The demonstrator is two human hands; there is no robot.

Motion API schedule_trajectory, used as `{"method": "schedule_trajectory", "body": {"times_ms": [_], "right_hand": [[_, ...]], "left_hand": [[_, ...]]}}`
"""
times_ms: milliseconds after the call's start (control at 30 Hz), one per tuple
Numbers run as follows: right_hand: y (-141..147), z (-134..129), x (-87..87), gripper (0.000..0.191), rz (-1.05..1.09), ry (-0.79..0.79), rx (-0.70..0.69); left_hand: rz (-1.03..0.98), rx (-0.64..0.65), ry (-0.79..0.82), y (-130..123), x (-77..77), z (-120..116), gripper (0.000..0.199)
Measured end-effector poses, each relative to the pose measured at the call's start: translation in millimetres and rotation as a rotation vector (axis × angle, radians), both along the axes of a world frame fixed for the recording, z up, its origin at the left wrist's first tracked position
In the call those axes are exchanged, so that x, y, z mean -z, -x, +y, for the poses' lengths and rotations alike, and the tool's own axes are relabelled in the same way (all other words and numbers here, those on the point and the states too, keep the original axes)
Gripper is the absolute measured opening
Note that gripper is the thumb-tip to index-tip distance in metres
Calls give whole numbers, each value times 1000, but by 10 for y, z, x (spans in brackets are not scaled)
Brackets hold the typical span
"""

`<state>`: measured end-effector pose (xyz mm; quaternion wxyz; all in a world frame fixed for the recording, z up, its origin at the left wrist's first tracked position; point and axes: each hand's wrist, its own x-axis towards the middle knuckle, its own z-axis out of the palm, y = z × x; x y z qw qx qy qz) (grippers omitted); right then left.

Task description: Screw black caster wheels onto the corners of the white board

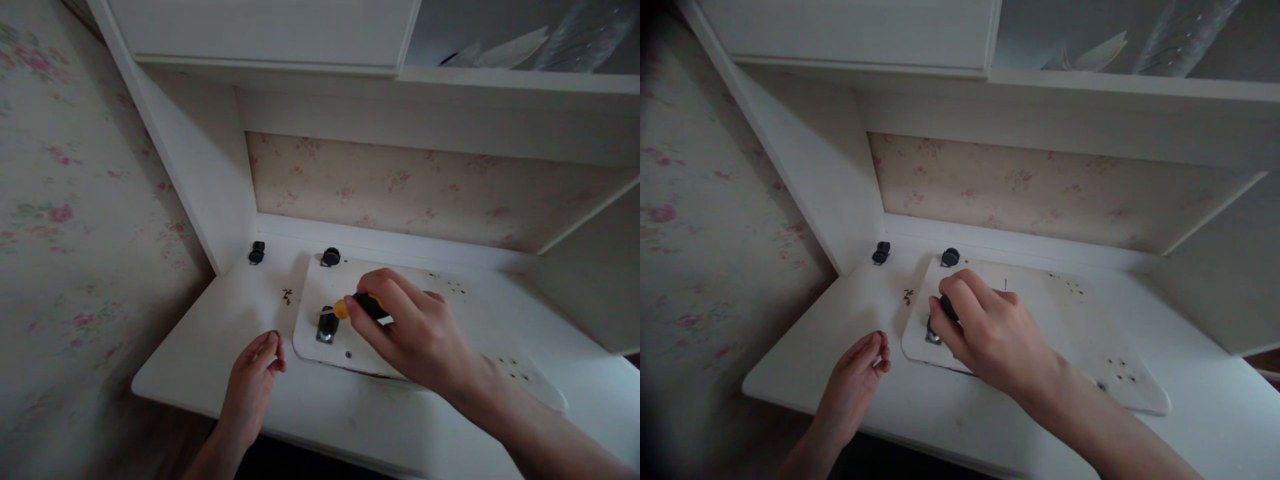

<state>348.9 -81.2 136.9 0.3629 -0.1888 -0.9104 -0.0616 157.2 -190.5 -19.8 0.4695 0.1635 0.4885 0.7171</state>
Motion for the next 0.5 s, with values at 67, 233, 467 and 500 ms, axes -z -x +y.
{"method": "schedule_trajectory", "body": {"times_ms": [67,233,467,500], "right_hand": [[2,-2,-4,6,8,-48,18],[-28,-12,-52,8,74,-49,39],[-162,-288,374,28,550,222,20],[-177,-361,471,26,607,256,32]], "left_hand": [[-27,-21,5,47,-2,-28,25],[-115,-54,-6,111,-63,-80,25],[-687,2,-18,32,-326,-61,20],[-755,15,-20,2,-352,-50,15]]}}
